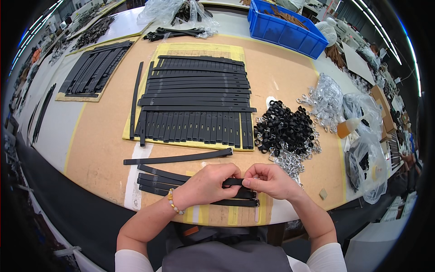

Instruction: The person assembles small straps with metal buckles and rings on a workshop table, using a glue dispenser to secure the components.

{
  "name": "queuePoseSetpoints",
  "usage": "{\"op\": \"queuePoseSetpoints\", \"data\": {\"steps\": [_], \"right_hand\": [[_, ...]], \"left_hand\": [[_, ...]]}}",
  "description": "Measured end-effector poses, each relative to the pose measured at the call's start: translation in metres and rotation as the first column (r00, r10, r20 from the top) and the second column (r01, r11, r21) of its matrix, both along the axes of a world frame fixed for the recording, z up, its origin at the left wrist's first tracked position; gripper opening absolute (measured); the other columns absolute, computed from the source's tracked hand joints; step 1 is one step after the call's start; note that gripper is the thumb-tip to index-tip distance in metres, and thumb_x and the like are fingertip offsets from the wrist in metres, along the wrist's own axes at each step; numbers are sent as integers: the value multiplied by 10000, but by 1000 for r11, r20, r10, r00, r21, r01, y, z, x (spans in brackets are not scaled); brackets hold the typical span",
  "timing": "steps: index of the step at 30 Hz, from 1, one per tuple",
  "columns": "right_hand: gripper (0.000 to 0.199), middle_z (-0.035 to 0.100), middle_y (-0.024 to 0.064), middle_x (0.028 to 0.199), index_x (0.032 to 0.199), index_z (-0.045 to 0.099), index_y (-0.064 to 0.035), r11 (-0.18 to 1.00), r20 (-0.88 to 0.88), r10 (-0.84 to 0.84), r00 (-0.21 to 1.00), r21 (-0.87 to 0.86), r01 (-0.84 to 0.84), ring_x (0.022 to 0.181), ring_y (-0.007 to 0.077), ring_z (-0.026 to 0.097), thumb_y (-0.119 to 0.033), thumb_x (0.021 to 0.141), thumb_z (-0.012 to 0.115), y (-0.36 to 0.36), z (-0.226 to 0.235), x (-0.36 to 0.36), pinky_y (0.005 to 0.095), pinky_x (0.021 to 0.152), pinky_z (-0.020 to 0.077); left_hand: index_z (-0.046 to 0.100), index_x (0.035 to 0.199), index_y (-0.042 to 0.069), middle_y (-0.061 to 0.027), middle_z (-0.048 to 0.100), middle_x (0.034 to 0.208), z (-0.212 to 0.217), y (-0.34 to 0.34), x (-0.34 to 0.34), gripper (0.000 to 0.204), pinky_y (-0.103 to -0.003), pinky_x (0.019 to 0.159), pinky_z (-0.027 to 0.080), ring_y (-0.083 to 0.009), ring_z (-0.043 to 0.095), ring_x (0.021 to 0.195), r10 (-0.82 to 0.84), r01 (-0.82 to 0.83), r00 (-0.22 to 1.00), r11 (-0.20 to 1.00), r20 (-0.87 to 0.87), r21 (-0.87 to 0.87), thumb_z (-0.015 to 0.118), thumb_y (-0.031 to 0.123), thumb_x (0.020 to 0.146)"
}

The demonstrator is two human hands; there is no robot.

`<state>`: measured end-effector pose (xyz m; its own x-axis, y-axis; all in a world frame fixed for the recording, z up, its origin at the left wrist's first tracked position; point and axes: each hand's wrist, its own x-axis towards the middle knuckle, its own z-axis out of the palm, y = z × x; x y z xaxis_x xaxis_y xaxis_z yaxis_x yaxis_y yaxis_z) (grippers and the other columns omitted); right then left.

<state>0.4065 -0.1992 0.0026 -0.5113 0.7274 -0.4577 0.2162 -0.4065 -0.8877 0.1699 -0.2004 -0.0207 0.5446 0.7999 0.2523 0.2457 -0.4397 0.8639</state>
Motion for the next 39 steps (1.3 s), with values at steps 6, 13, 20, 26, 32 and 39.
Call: {"op": "queuePoseSetpoints", "data": {"steps": [6, 13, 20, 26, 32, 39], "right_hand": [[165, 652, -39, 848, 977, 676, -16, 986, 111, 13, 994, 164, -31, 744, 14, 556, -171, 948, 728, -1, -2, -7, 197, 635, 455], [299, 674, 21, 810, 942, 674, -4, 946, 259, 107, 960, 271, -178, 690, 57, 556, -301, 970, 695, 8, 10, -9, 254, 614, 457], [291, 588, -27, 742, 843, 643, -23, 960, 6, 133, 991, 249, -130, 715, 43, 497, -273, 989, 665, 4, -7, -10, 248, 611, 408], [256, 563, -53, 684, 771, 619, -31, 973, 9, 18, 1000, 232, -20, 670, 28, 469, -197, 960, 671, 5, -14, -6, 238, 578, 377], [342, 546, -58, 618, 700, 638, -26, 940, 80, 2, 997, 341, -29, 626, 25, 464, -253, 941, 725, 10, -5, 1, 254, 544, 369], [366, 636, 63, 638, 759, 724, -31, 812, 510, -70, 857, 528, -248, 596, 196, 589, -364, 908, 745, 4, 4, -11, 343, 574, 453]], "left_hand": [[655, 1043, 13, -80, 671, 792, 5, -2, 1, 290, -277, 602, 548, -157, 672, 696, -7, 7, 1000, 1000, 13, -1, 784, 41, 784], [603, 1175, -10, -43, 678, 931, 6, -1, -7, 346, -234, 713, 529, -83, 643, 836, -66, 103, 989, 951, 134, -291, 690, -11, 841], [623, 1084, -21, -88, 674, 1024, 14, 0, -8, 222, -299, 811, 549, -176, 690, 918, -84, 121, 975, 977, 206, -176, 669, 9, 870], [632, 976, -2, -118, 611, 943, -5, 15, -48, 158, -396, 839, 493, -326, 584, 926, 323, -254, 919, 923, -225, 289, 723, 37, 853], [657, 978, 6, -104, 601, 936, -15, 9, -60, 150, -385, 870, 471, -303, 558, 945, 288, -250, 930, 951, -229, 181, 733, 55, 858], [680, 987, 31, -87, 618, 942, -23, 15, -40, 144, -374, 871, 476, -277, 571, 964, 158, -132, 963, 983, -220, 126, 741, 75, 864]]}}
